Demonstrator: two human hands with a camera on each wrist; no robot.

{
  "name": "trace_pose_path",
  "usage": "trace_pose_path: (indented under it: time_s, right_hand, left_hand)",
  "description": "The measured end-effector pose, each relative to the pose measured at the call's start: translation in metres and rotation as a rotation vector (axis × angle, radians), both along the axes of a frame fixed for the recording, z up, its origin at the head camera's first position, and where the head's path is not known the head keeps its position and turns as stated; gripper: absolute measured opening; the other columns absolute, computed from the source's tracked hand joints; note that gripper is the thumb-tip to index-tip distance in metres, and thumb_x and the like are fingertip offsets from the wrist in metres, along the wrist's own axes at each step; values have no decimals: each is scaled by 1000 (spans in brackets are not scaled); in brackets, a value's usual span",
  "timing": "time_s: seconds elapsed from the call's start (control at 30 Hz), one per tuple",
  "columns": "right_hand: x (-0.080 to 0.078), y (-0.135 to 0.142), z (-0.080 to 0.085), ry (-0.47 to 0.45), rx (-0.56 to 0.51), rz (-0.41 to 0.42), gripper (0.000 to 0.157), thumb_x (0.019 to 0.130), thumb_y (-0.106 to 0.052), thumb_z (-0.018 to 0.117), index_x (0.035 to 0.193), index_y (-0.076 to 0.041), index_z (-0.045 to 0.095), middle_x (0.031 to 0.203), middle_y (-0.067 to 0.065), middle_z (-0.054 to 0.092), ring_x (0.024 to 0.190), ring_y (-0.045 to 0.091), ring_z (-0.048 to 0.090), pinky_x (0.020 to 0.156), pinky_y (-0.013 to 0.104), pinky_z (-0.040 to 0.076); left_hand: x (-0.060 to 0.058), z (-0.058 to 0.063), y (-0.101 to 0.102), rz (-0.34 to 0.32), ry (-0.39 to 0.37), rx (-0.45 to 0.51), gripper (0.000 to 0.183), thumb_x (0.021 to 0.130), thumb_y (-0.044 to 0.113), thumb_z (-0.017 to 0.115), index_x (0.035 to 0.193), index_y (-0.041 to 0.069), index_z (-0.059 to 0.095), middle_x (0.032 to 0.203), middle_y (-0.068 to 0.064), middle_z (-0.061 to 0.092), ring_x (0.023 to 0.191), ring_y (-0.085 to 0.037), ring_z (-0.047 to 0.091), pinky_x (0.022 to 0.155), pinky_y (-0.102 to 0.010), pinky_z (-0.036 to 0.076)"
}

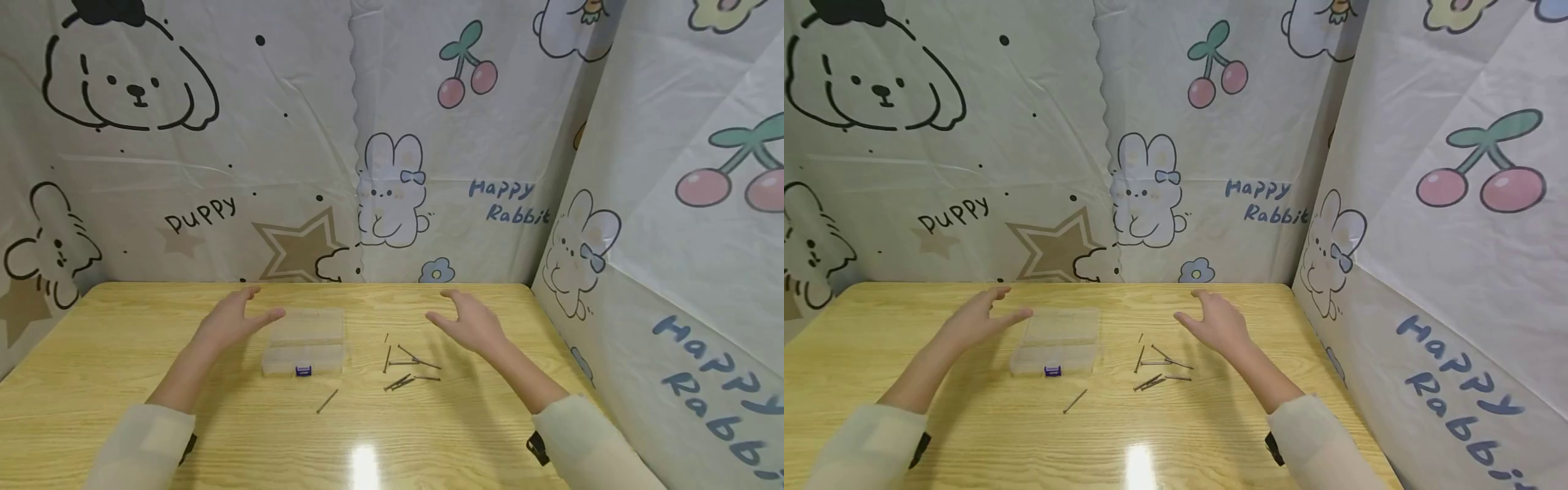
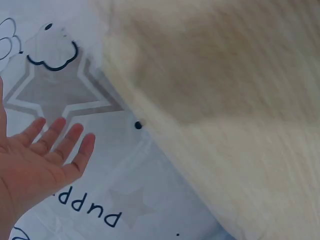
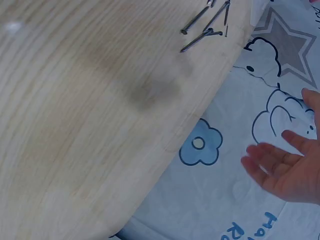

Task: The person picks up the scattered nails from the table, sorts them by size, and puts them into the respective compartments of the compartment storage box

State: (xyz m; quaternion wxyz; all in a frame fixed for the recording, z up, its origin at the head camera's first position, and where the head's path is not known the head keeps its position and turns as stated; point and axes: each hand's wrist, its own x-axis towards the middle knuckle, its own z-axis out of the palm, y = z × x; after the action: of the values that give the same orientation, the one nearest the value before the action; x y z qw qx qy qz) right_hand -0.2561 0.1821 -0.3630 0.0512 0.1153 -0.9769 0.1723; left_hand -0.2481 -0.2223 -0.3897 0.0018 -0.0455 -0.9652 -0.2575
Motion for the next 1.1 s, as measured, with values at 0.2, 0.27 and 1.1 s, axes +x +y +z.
trace_pose_path:
  time_s: [0.2, 0.27, 1.1]
  right_hand:
    - [4, 9, -16, -96, -124, 79, 59, 81, -52, 53, 127, -16, 45, 122, 8, 53, 102, 27, 55, 80, 40, 46]
    - [6, 12, -22, -127, -148, 86, 58, 80, -51, 54, 125, -16, 47, 119, 10, 54, 99, 27, 56, 78, 39, 47]
    - [9, 19, -83, -179, -198, 182, 14, 79, -23, 64, 88, -12, 66, 75, -3, 55, 68, 9, 47, 58, 21, 40]
  left_hand:
    - [8, -15, -9, -63, -72, 130, 88, 79, 60, 49, 136, -1, 22, 133, -29, 33, 117, -48, 34, 89, -58, 34]
    - [10, -20, -12, -75, -88, 180, 85, 80, 57, 50, 137, 0, 22, 133, -28, 33, 116, -48, 35, 87, -56, 36]
    - [14, -55, -14, -163, -235, 315, 86, 70, 44, 69, 134, 2, 30, 127, -22, 42, 112, -39, 43, 87, -47, 41]
